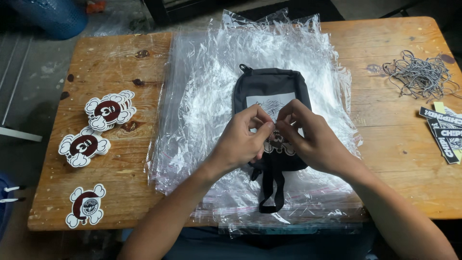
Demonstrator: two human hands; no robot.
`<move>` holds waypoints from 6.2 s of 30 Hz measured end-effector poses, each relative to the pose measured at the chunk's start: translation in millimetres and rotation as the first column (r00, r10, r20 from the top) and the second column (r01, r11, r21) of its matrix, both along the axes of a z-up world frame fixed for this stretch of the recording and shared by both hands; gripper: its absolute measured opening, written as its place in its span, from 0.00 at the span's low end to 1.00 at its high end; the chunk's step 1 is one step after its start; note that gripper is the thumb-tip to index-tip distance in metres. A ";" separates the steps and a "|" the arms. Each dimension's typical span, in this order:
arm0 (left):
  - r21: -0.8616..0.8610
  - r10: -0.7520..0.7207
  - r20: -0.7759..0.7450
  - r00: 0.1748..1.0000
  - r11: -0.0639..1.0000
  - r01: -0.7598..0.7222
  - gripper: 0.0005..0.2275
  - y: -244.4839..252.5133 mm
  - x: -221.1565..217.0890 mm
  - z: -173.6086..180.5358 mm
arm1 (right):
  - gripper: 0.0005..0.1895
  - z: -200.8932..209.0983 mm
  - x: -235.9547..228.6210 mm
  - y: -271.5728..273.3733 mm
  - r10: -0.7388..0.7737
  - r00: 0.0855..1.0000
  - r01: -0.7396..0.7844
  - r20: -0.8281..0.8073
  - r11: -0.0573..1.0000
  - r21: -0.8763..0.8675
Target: The person places a small black bag into a clear plastic bag, then attaches a metal chain and a sticker to the bag. They repeat this process with another bag, placing each completed item into a larger bag.
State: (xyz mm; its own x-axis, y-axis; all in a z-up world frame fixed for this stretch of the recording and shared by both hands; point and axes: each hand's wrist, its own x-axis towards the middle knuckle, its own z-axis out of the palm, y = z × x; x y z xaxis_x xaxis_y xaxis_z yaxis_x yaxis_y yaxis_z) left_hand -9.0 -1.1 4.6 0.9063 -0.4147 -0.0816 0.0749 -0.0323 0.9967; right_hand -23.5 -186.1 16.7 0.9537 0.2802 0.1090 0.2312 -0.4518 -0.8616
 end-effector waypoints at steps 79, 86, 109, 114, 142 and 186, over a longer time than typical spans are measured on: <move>0.007 0.203 0.336 0.920 0.976 -0.218 0.23 3.2 -76.5 48.8 | 0.29 48.2 -148.8 -6.6 -0.545 0.531 0.847 -0.649 0.375 0.377; 0.701 -0.523 0.552 0.650 0.713 -0.022 0.11 48.6 -63.1 -19.1 | 0.16 -43.3 -167.9 -74.9 -0.611 0.468 0.879 -0.639 0.396 0.265; 0.345 -0.108 0.482 0.869 0.936 -0.075 0.06 11.0 -53.9 2.4 | 0.12 -23.5 -253.4 -181.2 -0.684 0.398 0.851 -0.611 0.524 -0.031; 0.244 0.001 0.609 0.793 0.951 -0.189 0.06 -2.0 -55.3 3.3 | 0.15 -0.1 -234.6 -150.5 -0.660 0.282 0.894 -0.696 0.444 -0.058; 0.112 0.007 0.782 0.624 0.982 -0.150 0.05 -5.1 -97.8 45.2 | 0.08 -35.0 -77.2 -20.4 -0.126 0.821 0.568 -0.557 0.293 0.770; 0.601 0.007 0.656 0.755 0.600 -0.528 0.05 52.8 -155.5 -10.0 | 0.43 -40.3 -130.0 20.7 -0.276 0.799 0.590 -0.534 0.194 0.784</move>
